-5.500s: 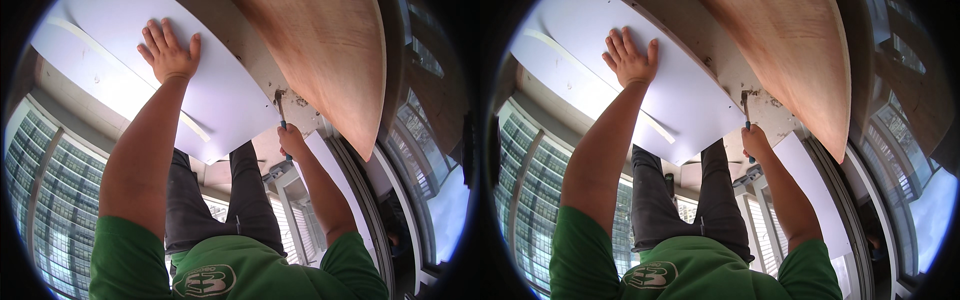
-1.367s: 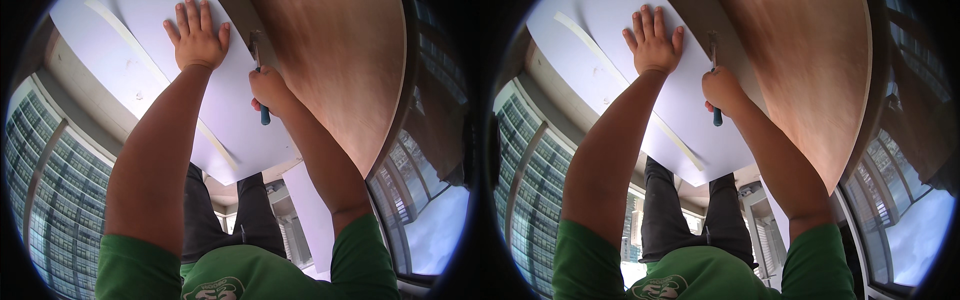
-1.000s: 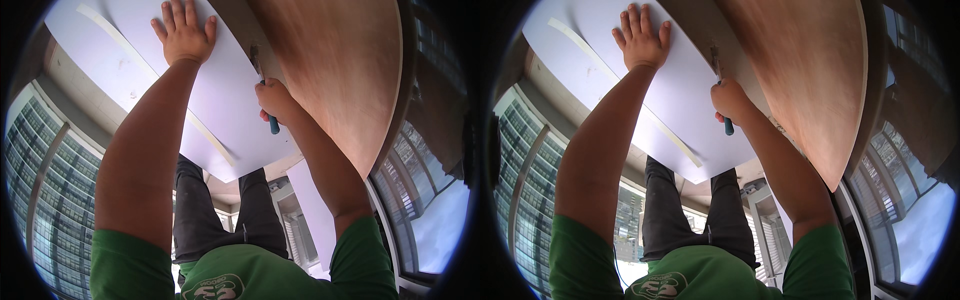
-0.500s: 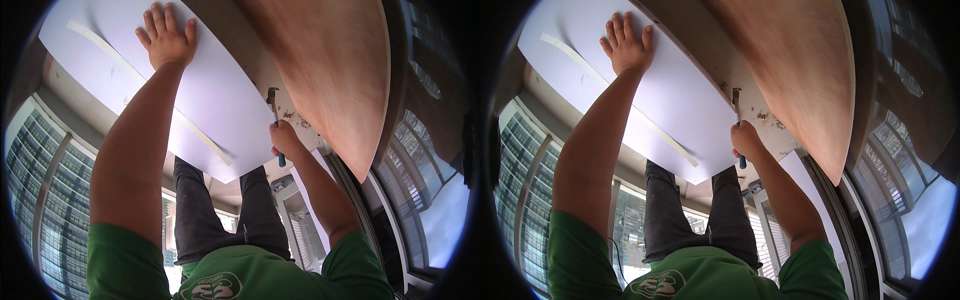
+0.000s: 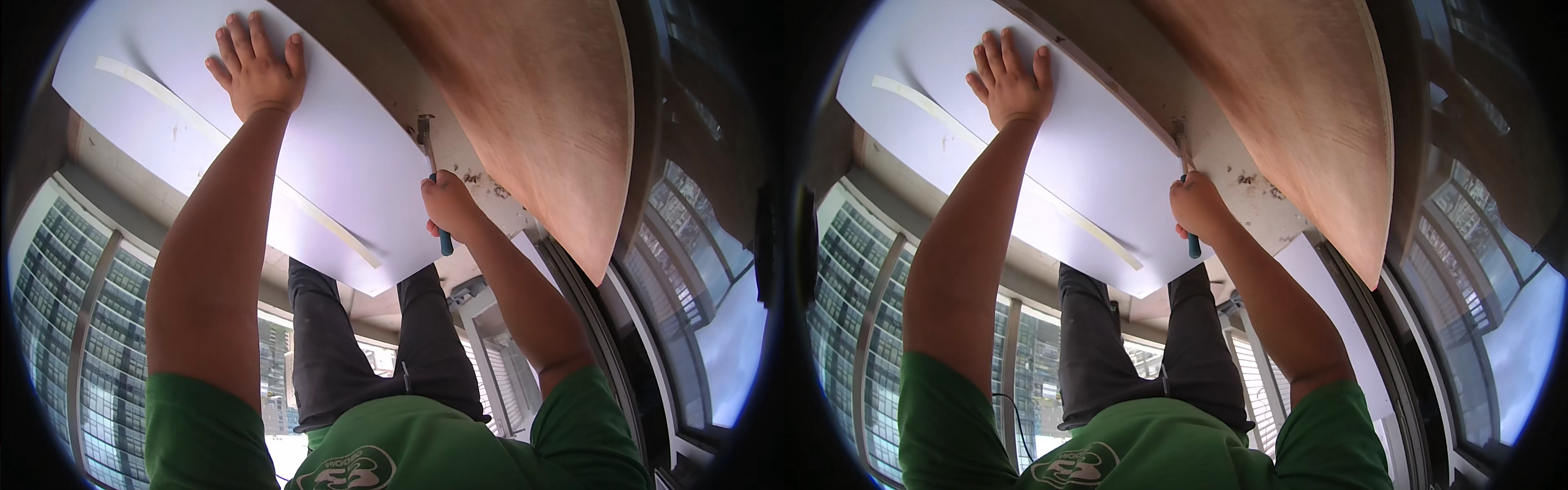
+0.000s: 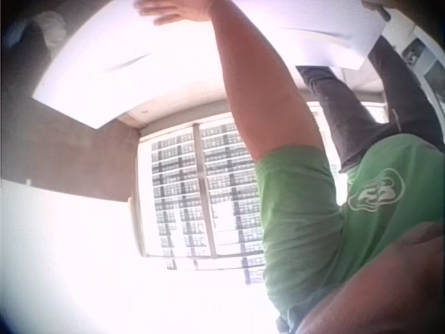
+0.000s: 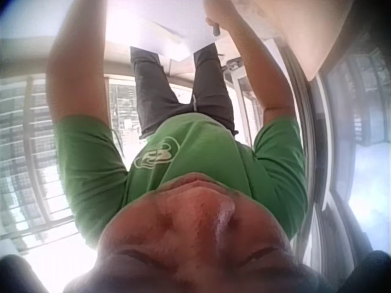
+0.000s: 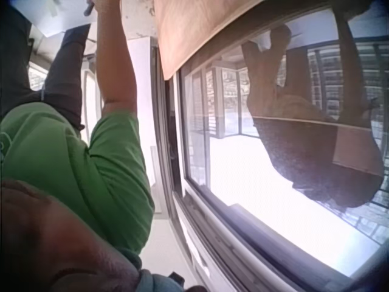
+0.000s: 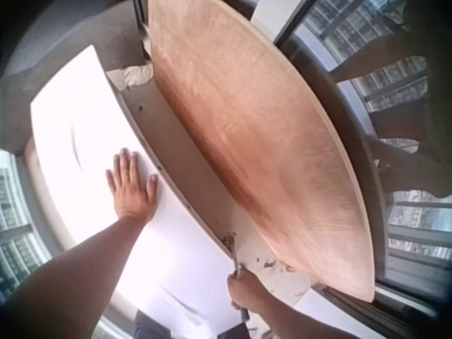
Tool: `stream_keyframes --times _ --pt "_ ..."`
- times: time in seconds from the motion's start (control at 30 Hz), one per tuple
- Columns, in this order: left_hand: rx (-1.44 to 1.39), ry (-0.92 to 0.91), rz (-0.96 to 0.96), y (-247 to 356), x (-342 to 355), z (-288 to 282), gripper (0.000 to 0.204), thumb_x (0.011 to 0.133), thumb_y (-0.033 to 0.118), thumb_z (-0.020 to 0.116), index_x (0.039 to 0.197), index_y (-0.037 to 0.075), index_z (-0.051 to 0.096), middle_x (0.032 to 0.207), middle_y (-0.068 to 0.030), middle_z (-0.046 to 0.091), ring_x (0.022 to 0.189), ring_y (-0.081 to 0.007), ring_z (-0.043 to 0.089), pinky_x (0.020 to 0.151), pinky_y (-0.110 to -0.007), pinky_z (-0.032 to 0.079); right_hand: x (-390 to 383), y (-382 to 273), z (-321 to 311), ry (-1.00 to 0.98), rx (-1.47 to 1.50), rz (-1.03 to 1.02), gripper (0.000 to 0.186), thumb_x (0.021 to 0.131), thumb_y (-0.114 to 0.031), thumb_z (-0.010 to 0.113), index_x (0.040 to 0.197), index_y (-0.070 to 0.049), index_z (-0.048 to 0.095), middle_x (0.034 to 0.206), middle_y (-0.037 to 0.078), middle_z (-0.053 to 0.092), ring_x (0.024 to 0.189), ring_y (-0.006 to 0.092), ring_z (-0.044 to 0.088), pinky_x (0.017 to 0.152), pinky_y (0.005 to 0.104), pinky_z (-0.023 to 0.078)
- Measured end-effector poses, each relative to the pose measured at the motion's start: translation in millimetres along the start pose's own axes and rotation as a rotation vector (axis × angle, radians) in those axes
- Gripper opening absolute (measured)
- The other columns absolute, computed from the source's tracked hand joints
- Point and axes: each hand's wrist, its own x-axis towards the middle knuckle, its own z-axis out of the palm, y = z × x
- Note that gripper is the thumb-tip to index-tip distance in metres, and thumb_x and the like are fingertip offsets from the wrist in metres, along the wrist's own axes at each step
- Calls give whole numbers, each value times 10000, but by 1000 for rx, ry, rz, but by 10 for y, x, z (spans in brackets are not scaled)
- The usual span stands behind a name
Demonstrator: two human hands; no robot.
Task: The person hammers a wooden panel back onto a white cabinet using a hammer, then uses the back of the hammer to pry and adjust the board.
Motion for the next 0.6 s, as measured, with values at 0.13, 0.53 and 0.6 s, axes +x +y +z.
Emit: stream_keyframes --times 0.13,0.53,0.6 --pt "-4 -12 -13 14 -9 -3 764 1003 658 284 1605 193 228 1684 -102 168 1566 -277 99 1251 -535 38 22 -250 81 -18 -7 -51 254 1013 -235 442 1016 16 478 714 90 522 465 186 547 423 336 473" --pt "2 -61 -12 9 -7 -39 735 1013 628 263 1603 190 236 1687 -94 157 1566 -279 96 1253 -521 22 180 -931 121 -176 195 -262 231 986 -257 533 885 -50 510 650 30 486 479 129 524 438 305 456" --pt "2 -66 -12 7 -13 -55 740 1012 634 259 1606 193 228 1689 -85 156 1566 -273 95 1255 -508 15 84 -792 37 -138 218 -323 258 983 -279 581 859 -65 511 625 16 487 481 111 522 439 292 450"
